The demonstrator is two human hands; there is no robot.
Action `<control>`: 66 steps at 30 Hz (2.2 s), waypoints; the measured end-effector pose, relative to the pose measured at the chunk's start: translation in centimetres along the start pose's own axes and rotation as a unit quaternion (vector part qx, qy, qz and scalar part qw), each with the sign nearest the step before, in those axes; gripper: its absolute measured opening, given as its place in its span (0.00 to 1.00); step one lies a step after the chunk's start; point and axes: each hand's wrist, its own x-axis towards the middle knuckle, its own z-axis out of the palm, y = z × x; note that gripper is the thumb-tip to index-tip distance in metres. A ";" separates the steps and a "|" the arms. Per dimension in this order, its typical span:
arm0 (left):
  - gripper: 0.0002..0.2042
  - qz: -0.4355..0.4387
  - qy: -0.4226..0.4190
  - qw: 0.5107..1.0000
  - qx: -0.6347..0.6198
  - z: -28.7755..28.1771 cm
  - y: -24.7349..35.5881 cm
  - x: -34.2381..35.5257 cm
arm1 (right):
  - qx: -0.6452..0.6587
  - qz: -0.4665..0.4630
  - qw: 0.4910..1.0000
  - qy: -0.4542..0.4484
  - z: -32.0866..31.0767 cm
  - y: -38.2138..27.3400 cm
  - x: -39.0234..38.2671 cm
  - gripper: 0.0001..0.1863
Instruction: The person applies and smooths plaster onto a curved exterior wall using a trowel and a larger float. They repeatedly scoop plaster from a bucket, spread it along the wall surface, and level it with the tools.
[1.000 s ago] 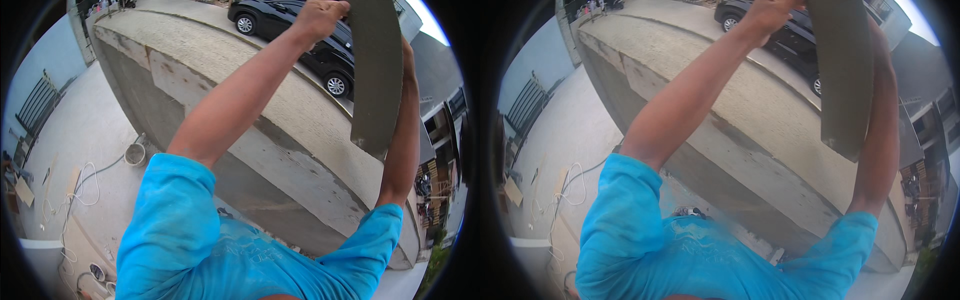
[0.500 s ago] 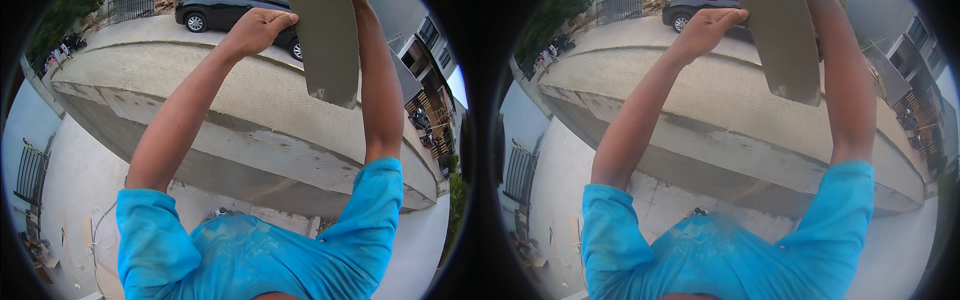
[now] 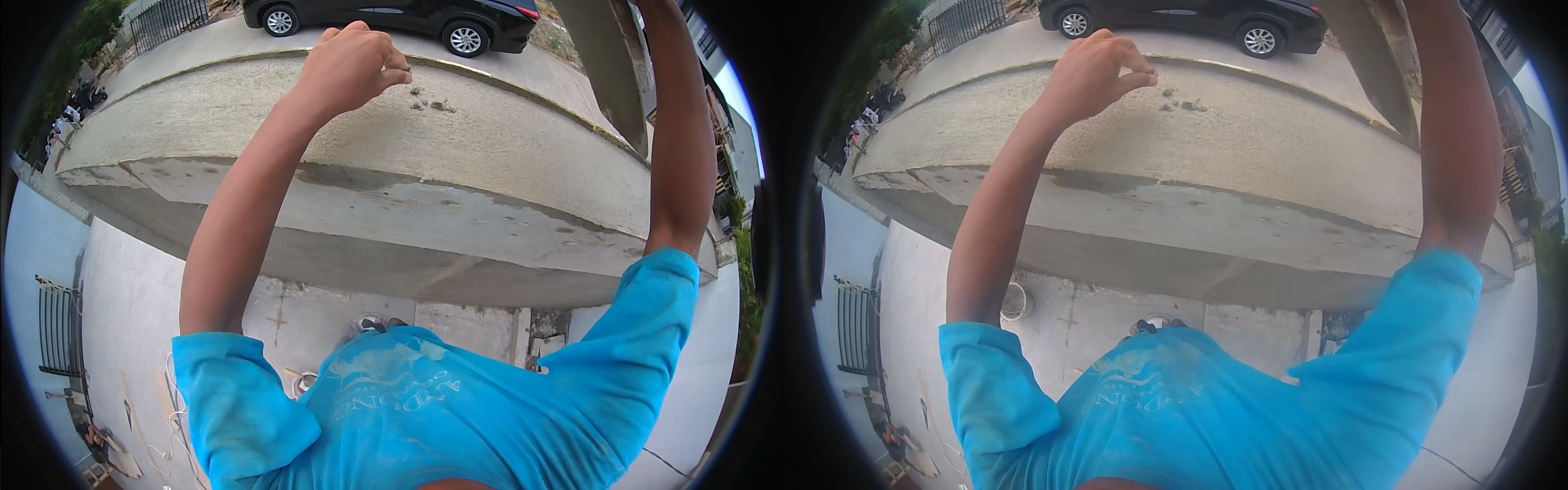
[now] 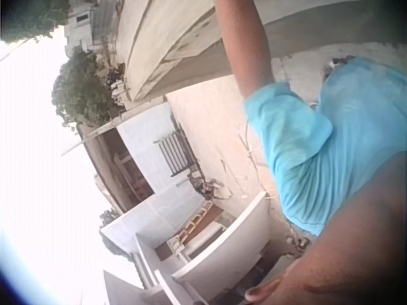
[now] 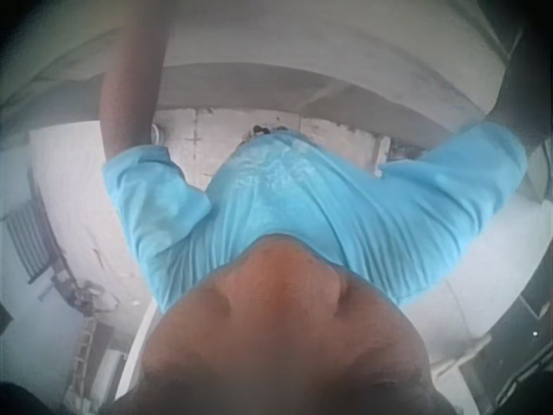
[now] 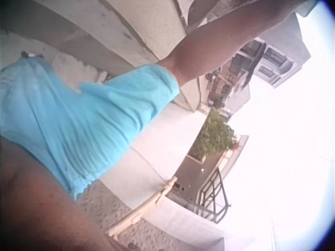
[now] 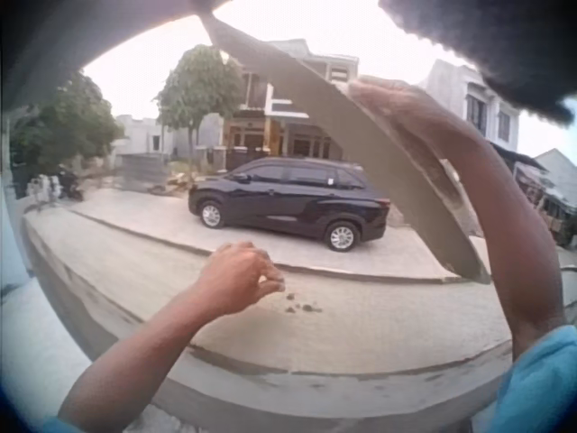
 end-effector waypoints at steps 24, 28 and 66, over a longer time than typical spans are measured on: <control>0.14 -0.033 0.158 0.985 0.067 -5.0 -4.3 -7.6 | -0.335 0.017 0.930 -0.150 2.9 7.7 -15.8 0.29; 0.19 -0.137 0.327 0.934 -0.029 -3.8 -4.5 -14.8 | -0.360 0.067 0.915 -0.171 2.1 7.1 -16.9 0.30; 0.25 -0.608 0.167 0.696 -0.343 24.0 -5.0 -42.7 | -0.321 -0.036 0.907 -0.269 16.5 3.4 -11.6 0.28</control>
